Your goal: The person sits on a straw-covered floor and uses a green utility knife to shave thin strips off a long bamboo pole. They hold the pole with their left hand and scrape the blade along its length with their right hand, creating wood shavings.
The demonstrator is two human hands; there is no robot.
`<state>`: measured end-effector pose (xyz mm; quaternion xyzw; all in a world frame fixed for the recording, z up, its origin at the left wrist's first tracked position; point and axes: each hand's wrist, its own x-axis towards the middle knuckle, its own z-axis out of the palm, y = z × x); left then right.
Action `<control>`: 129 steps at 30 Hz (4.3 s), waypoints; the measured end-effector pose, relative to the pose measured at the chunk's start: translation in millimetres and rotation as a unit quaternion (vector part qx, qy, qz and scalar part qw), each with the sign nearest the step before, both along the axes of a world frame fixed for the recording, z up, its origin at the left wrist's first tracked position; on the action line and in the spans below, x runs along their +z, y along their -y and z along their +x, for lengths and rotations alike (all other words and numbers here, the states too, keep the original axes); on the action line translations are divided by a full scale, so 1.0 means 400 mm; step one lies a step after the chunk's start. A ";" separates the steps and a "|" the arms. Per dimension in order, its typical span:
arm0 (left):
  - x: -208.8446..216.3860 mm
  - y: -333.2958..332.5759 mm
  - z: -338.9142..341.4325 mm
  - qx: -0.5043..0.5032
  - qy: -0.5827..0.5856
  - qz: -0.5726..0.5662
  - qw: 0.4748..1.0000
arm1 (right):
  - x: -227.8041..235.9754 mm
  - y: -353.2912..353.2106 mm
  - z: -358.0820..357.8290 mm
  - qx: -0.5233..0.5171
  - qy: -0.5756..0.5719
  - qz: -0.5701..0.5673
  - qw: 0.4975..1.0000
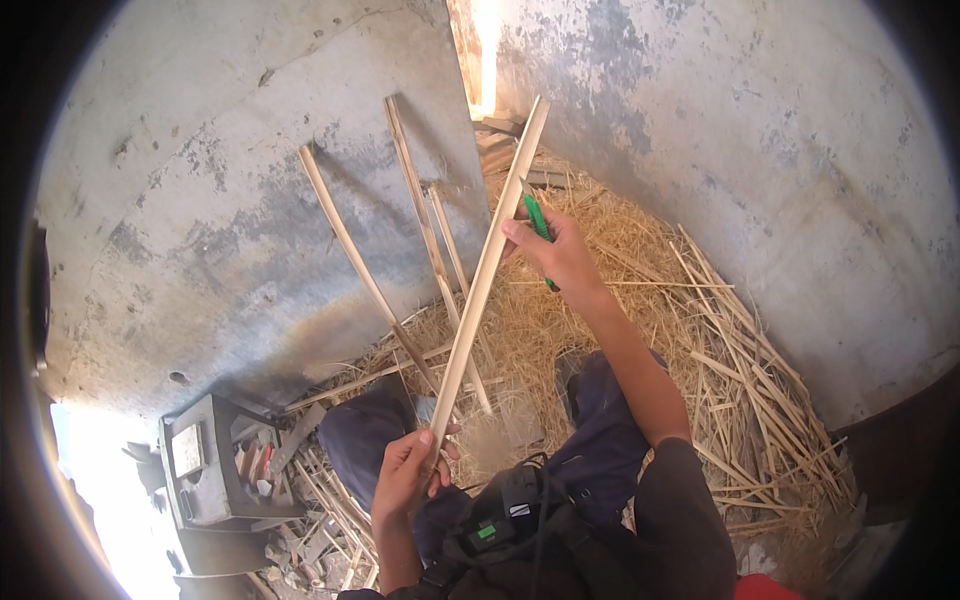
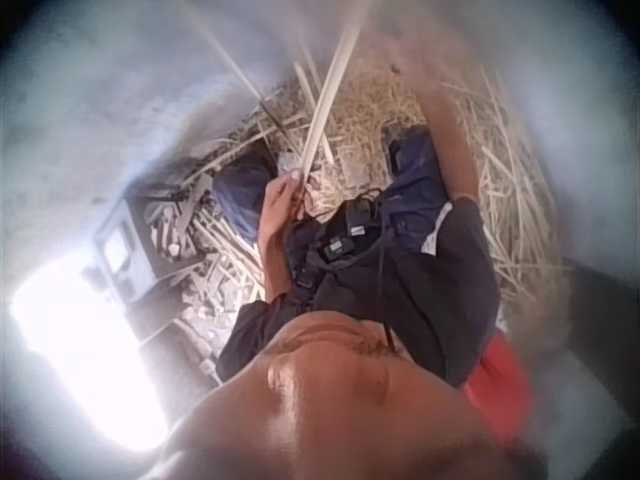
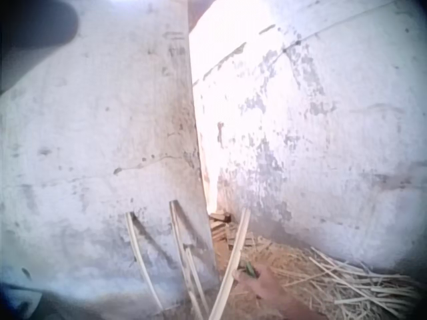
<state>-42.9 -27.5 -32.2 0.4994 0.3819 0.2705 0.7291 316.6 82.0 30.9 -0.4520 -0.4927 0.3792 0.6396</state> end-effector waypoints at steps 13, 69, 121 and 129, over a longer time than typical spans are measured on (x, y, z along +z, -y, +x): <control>-0.042 -0.029 -0.070 -0.023 -0.065 0.094 0.993 | -0.025 -0.020 0.092 -0.078 -0.164 0.051 0.982; 0.093 0.004 0.097 0.246 -0.118 0.295 0.916 | -0.052 0.109 -0.189 -0.097 0.434 0.340 0.829; 0.047 0.089 0.044 0.182 -0.175 0.237 0.938 | -0.035 0.047 -0.082 -0.202 0.417 0.213 0.860; 0.015 0.135 0.022 0.148 -0.154 0.218 0.952 | -0.036 0.025 0.024 -0.111 0.086 0.118 0.983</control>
